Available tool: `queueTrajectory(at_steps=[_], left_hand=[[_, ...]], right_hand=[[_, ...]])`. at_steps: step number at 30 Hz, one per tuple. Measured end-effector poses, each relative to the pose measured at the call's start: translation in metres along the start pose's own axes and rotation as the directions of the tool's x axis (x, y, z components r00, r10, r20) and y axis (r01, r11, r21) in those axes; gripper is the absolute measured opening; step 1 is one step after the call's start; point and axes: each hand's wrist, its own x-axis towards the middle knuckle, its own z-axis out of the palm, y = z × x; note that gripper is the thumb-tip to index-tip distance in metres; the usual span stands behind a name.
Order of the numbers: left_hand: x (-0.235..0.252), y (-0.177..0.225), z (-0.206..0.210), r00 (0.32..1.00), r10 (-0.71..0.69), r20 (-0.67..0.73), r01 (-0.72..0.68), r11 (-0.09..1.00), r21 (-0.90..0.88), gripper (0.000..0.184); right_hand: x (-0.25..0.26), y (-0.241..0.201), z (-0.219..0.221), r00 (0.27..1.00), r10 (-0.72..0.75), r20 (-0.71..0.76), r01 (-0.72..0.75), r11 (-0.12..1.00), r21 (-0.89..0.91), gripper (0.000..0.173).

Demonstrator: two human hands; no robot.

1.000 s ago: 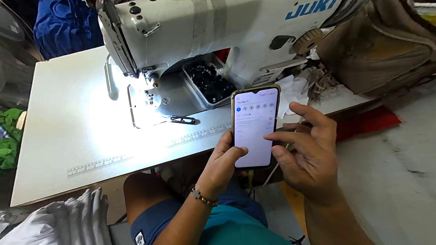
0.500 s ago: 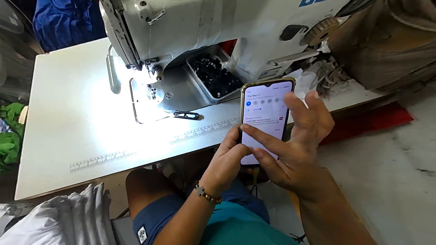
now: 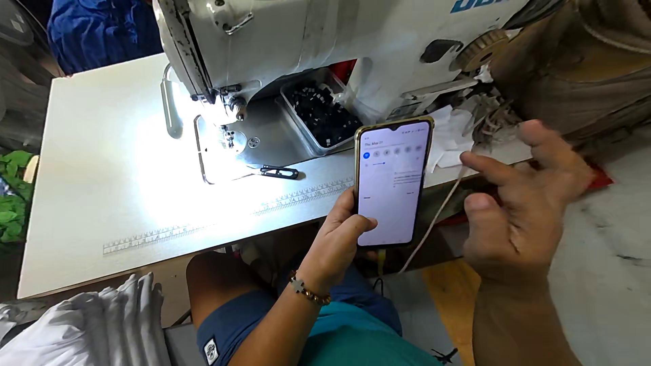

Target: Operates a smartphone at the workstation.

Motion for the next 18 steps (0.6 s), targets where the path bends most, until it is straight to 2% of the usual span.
queueTrajectory(at_steps=[2, 4, 7, 10, 18], left_hand=[[0.000, -0.001, 0.000, 1.000, 0.010, 0.002, -0.010, 1.000, 0.001, 0.048], [-0.001, -0.001, 0.000, 1.000, 0.010, -0.001, -0.010, 1.000, 0.003, 0.050], [-0.001, -0.001, 0.001, 1.000, 0.021, -0.001, -0.021, 1.000, 0.004, 0.050], [-0.001, -0.003, 0.000, 0.999, 0.034, 0.009, -0.034, 0.999, -0.004, 0.049], [0.000, -0.005, 0.001, 1.000, 0.014, 0.001, -0.014, 1.000, -0.008, 0.050]], right_hand=[[-0.001, -0.006, 0.005, 0.987, 0.150, 0.049, -0.157, 0.962, 0.222, 0.049], [-0.001, -0.013, 0.010, 0.938, 0.280, 0.206, -0.345, 0.810, 0.475, 0.056], [-0.001, -0.023, 0.015, 0.848, 0.316, 0.426, -0.526, 0.603, 0.600, 0.068], [-0.003, -0.027, 0.018, 0.817, 0.284, 0.502, -0.572, 0.507, 0.644, 0.071], [-0.005, -0.026, 0.019, 0.835, 0.244, 0.493, -0.541, 0.529, 0.654, 0.079]])
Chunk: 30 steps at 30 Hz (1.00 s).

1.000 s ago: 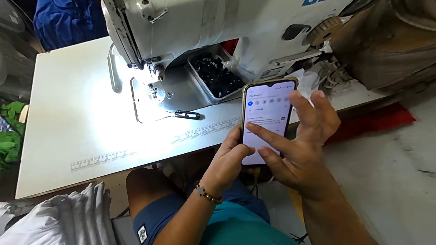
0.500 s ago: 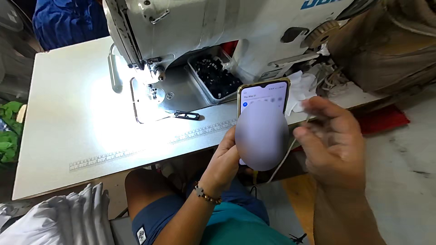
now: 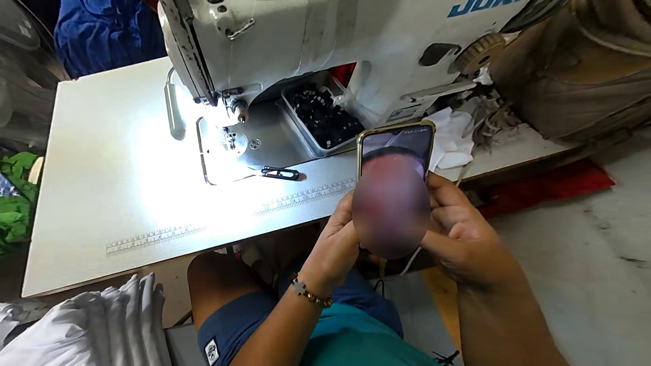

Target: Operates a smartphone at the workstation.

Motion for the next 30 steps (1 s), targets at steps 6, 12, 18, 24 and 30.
queueTrajectory(at_steps=[6, 12, 18, 24, 30], left_hand=[[-0.001, 0.000, -0.001, 1.000, 0.017, 0.012, -0.017, 1.000, 0.009, 0.049], [-0.001, 0.001, -0.001, 0.999, 0.017, 0.034, -0.017, 1.000, 0.014, 0.049], [0.002, 0.000, -0.003, 0.998, 0.007, 0.061, -0.007, 1.000, -0.004, 0.051], [0.003, 0.001, -0.002, 0.997, -0.003, 0.083, 0.001, 1.000, 0.028, 0.049], [0.003, 0.000, -0.001, 0.992, 0.005, 0.123, -0.014, 0.997, 0.075, 0.054]], right_hand=[[0.003, -0.001, 0.005, 0.998, -0.011, -0.063, 0.013, 1.000, 0.029, 0.060], [0.005, -0.003, 0.008, 0.988, -0.027, -0.149, 0.037, 0.997, 0.062, 0.038], [0.014, -0.007, 0.006, 0.990, -0.053, -0.134, 0.065, 0.994, 0.088, 0.047], [0.030, -0.012, 0.006, 0.973, -0.186, -0.134, 0.197, 0.977, 0.079, 0.075], [0.043, -0.018, 0.010, 0.945, -0.260, -0.197, 0.263, 0.965, -0.013, 0.078]])
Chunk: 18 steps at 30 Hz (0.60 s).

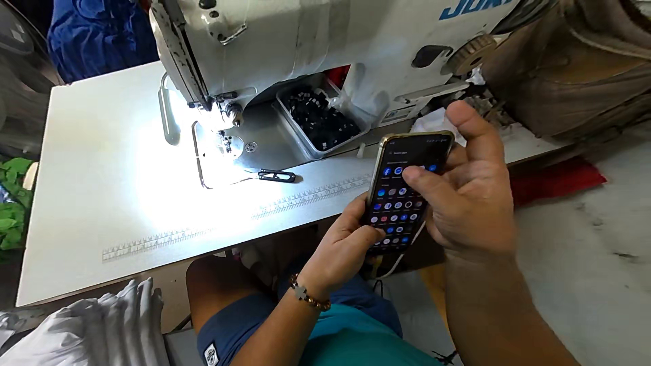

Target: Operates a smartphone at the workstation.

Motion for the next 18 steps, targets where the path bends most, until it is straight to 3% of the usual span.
queueTrajectory(at_steps=[5, 18], left_hand=[[0.000, 0.000, -0.001, 1.000, -0.001, -0.006, 0.001, 1.000, 0.002, 0.054], [-0.003, 0.000, -0.003, 0.997, -0.021, -0.070, 0.019, 1.000, -0.025, 0.048]], right_hand=[[0.000, 0.004, 0.003, 1.000, -0.006, -0.027, 0.006, 1.000, -0.019, 0.078], [-0.017, 0.006, 0.002, 0.993, 0.120, 0.013, -0.121, 0.989, 0.086, 0.056]])
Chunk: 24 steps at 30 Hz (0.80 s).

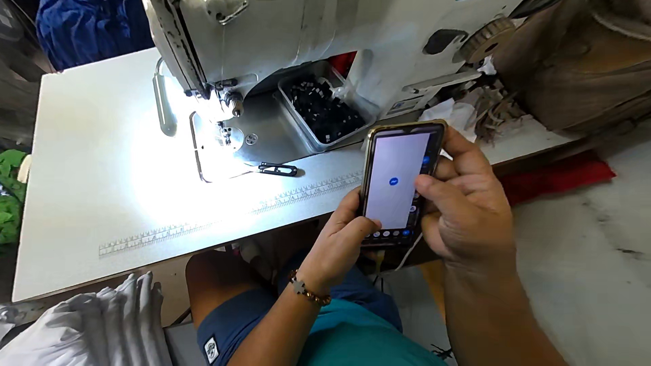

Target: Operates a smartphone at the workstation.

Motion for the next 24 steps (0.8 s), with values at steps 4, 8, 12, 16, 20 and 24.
queueTrajectory(at_steps=[4, 8, 12, 16, 20, 24], left_hand=[[-0.0024, 0.0014, 0.0010, 0.999, -0.022, -0.029, 0.022, 1.000, 0.009, 0.048], [-0.0028, 0.0002, 0.0005, 1.000, -0.021, -0.022, 0.021, 1.000, 0.005, 0.049], [-0.0035, -0.0002, 0.0003, 0.999, -0.038, -0.030, 0.038, 0.999, -0.007, 0.057], [-0.0028, -0.0006, 0.0003, 0.998, -0.042, -0.039, 0.042, 0.999, -0.023, 0.057], [-0.0038, -0.0003, 0.0010, 0.998, -0.050, -0.043, 0.049, 0.998, -0.024, 0.052], [-0.0055, 0.0007, 0.0014, 0.997, -0.066, -0.048, 0.066, 0.998, -0.016, 0.050]], right_hand=[[-0.0069, 0.0027, -0.0027, 1.000, 0.021, 0.003, -0.021, 0.999, -0.042, 0.054], [-0.0085, 0.0031, -0.0052, 1.000, 0.016, 0.017, -0.015, 0.999, -0.053, 0.053], [-0.0088, 0.0034, -0.0049, 1.000, 0.005, 0.030, -0.004, 0.999, -0.046, 0.054], [-0.0102, 0.0045, -0.0040, 0.999, 0.014, 0.039, -0.012, 0.998, -0.060, 0.056], [-0.0103, 0.0045, -0.0043, 0.999, 0.019, 0.041, -0.017, 0.999, -0.049, 0.056], [-0.0106, 0.0050, -0.0052, 0.999, 0.023, 0.044, -0.020, 0.998, -0.057, 0.056]])
